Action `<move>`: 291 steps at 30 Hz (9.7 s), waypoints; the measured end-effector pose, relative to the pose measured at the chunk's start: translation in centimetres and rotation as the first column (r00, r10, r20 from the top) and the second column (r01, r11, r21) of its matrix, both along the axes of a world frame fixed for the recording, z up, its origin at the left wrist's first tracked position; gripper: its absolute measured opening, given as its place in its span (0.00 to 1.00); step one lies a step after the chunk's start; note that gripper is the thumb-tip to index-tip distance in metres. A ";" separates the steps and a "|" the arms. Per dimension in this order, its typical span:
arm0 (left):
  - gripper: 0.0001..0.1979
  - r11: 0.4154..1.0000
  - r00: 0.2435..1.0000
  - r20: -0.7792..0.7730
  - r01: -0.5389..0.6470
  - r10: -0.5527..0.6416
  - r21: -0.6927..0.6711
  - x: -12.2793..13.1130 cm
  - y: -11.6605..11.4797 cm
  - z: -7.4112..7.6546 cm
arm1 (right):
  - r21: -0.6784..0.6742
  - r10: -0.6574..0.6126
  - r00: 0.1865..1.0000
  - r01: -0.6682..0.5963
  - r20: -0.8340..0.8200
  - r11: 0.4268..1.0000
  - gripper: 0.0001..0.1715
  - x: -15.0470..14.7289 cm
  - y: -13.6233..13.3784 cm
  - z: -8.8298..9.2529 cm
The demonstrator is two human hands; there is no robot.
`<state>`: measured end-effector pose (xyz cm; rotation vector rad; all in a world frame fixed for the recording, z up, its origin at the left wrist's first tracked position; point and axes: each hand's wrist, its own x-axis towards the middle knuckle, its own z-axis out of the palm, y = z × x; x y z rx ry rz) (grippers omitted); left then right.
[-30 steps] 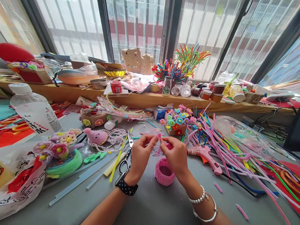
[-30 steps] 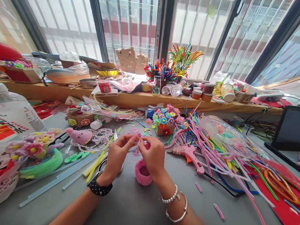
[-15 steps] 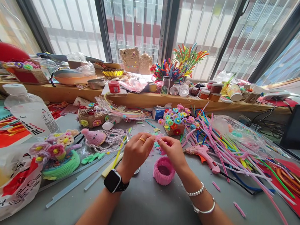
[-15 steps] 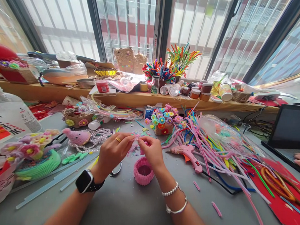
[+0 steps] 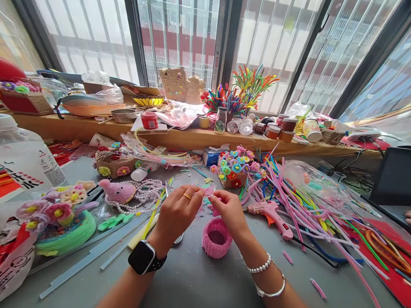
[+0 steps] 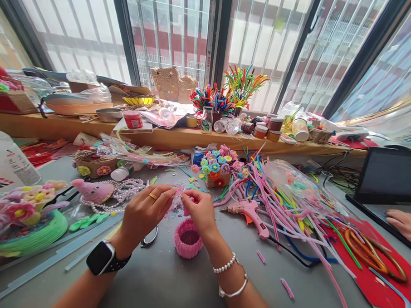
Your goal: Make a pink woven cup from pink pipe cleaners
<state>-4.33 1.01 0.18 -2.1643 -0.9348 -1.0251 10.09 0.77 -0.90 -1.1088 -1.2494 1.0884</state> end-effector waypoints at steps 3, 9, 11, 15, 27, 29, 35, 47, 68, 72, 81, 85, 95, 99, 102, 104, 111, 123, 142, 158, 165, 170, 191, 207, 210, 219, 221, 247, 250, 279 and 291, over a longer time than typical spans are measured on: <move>0.06 0.999 1.000 -0.018 -0.018 0.019 0.043 0.0 0.0 0.0 | -0.003 -0.008 1.000 0.008 0.001 1.000 0.14 0.0 0.0 0.0; 0.06 0.998 0.999 -0.006 -0.047 0.047 0.037 0.1 -0.1 0.1 | 0.010 -0.017 1.000 0.017 0.013 1.000 0.15 0.0 -0.1 0.0; 0.06 0.999 0.999 0.022 -0.040 0.039 0.024 0.2 -0.1 0.1 | 0.020 -0.019 1.000 0.019 0.012 1.000 0.16 0.0 -0.1 0.0; 0.05 0.995 0.986 0.167 0.011 0.005 -0.095 0.5 0.0 -0.2 | 0.030 -0.022 1.000 0.022 0.009 0.999 0.16 0.0 -0.1 0.1; 0.09 0.532 0.539 0.807 0.622 0.241 -0.574 1.0 -0.1 0.7 | 0.015 0.062 0.990 -0.060 -0.131 0.998 0.13 0.3 -0.1 0.4; 0.10 0.461 0.442 0.844 0.708 0.302 -0.536 1.2 -0.1 0.8 | 0.006 0.093 0.980 -0.094 -0.174 0.996 0.12 0.4 0.0 0.4; 0.13 0.313 0.391 0.828 0.791 0.403 -0.526 1.3 0.1 0.4 | -0.039 0.137 0.970 -0.148 -0.203 0.988 0.13 1.0 0.3 0.5; 0.12 0.569 0.779 0.620 0.469 0.094 -0.676 1.3 -0.1 0.2 | 0.112 -0.008 0.993 -0.006 0.122 0.994 0.16 1.9 0.4 0.9; 0.15 0.343 0.342 0.843 0.799 0.415 -0.493 1.7 0.6 -0.9 | 0.202 -0.058 0.993 0.078 -0.102 0.976 0.18 1.8 0.4 0.7; 0.15 0.326 0.283 0.864 0.841 0.416 -0.432 1.9 0.4 -0.8 | 0.471 -0.202 0.953 0.076 0.224 0.879 0.08 1.0 -0.6 0.8; 0.16 0.320 0.264 0.870 0.853 0.415 -0.412 2.1 0.0 -0.8 | 0.561 -0.351 0.886 0.132 0.302 0.817 0.04 0.2 -0.9 1.0; 0.17 0.363 0.321 0.876 0.816 0.361 -0.449 2.1 0.1 -1.1 | 0.565 -0.365 0.889 0.157 0.276 0.810 0.04 0.2 -1.4 1.4; 0.15 0.376 0.286 0.894 0.831 0.345 -0.411 2.4 -0.4 -0.7 | 0.547 -0.342 0.886 0.127 0.312 0.827 0.05 -0.1 -0.9 0.2; 0.15 0.355 0.259 0.898 0.852 0.356 -0.386 2.4 -0.4 -0.7 | 0.488 -0.320 0.911 0.162 0.260 0.858 0.05 -0.1 -0.7 -0.2; 0.17 0.342 0.230 0.898 0.866 0.375 -0.365 2.4 -0.4 -0.4 | 0.345 -0.215 0.969 0.162 0.121 0.924 0.08 0.1 -0.4 0.1; 0.18 0.318 0.218 0.888 0.877 0.404 -0.360 2.4 -0.4 -0.2 | 0.200 -0.132 0.990 0.141 -0.058 0.970 0.11 0.3 -0.1 0.2; 0.17 0.264 0.222 0.874 0.896 0.432 -0.358 2.4 -0.4 0.0 | 0.091 -0.119 0.953 0.150 -0.277 0.985 0.12 0.9 0.4 0.4; 0.18 0.318 0.276 0.891 0.862 0.360 -0.396 2.5 -0.3 -0.2 | 0.698 -0.461 0.780 0.044 0.423 0.715 0.07 1.5 -0.1 0.2; 0.16 0.440 0.389 0.876 0.758 0.287 -0.481 2.6 -0.4 -0.9 | 0.708 -0.476 0.790 0.077 0.386 0.702 0.08 1.0 -0.5 0.7; 0.16 0.394 0.362 0.886 0.799 0.290 -0.455 2.4 -0.3 -0.7 | 0.505 -0.417 0.773 0.146 0.479 0.851 0.12 1.1 -0.2 0.2; 0.16 0.439 0.399 0.877 0.759 0.269 -0.480 2.3 -0.1 -1.2 | 0.621 -0.470 0.762 0.114 0.446 0.775 0.06 1.4 -0.4 0.7; 0.16 0.491 0.458 0.855 0.701 0.245 -0.517 2.0 0.4 -1.6 | 0.570 -0.473 0.771 0.177 0.427 0.803 0.08 1.5 -0.4 0.5; 0.13 0.657 0.701 0.687 0.429 0.190 -0.620 1.7 0.6 -2.0 | 0.300 -0.210 0.969 0.163 0.132 0.940 0.19 2.8 0.5 0.7; 0.17 0.996 0.960 -0.275 0.039 -0.058 -0.076 0.3 0.3 -0.9 | 0.267 -0.204 0.948 0.137 0.245 0.954 0.28 2.7 1.0 0.1; 0.18 0.995 0.955 -0.288 0.041 -0.067 -0.094 0.4 0.3 -1.0 | 0.265 -0.222 0.933 0.147 0.283 0.953 0.23 2.5 0.8 0.3; 0.16 0.991 0.963 -0.259 0.041 -0.072 -0.124 0.4 0.4 -1.2 | 0.374 -0.203 0.959 0.118 0.197 0.920 0.23 2.4 1.6 -0.9; 0.16 0.991 0.966 -0.246 0.047 -0.077 -0.127 0.4 0.4 -1.2 | 0.364 -0.185 0.969 0.114 0.167 0.924 0.21 2.3 1.3 -0.5; 0.11 0.699 0.797 0.594 0.365 0.107 -0.616 1.5 0.5 -1.3 | 0.585 -0.302 0.882 0.038 0.362 0.810 0.07 1.0 -0.5 0.3; 0.12 0.601 0.699 0.706 0.518 0.115 -0.609 1.7 0.3 -1.3 | 0.622 -0.361 0.843 0.041 0.398 0.782 0.09 0.8 -0.4 0.1; 0.15 0.451 0.377 0.887 0.765 0.267 -0.461 2.2 -0.2 -0.9 | 0.656 -0.331 0.867 0.007 0.372 0.755 0.11 0.6 -0.3 -0.4; 0.20 0.413 0.252 0.900 0.821 0.356 -0.394 2.1 -0.2 0.0 | 0.123 -0.125 0.831 0.226 -0.543 0.966 0.09 2.8 1.4 0.7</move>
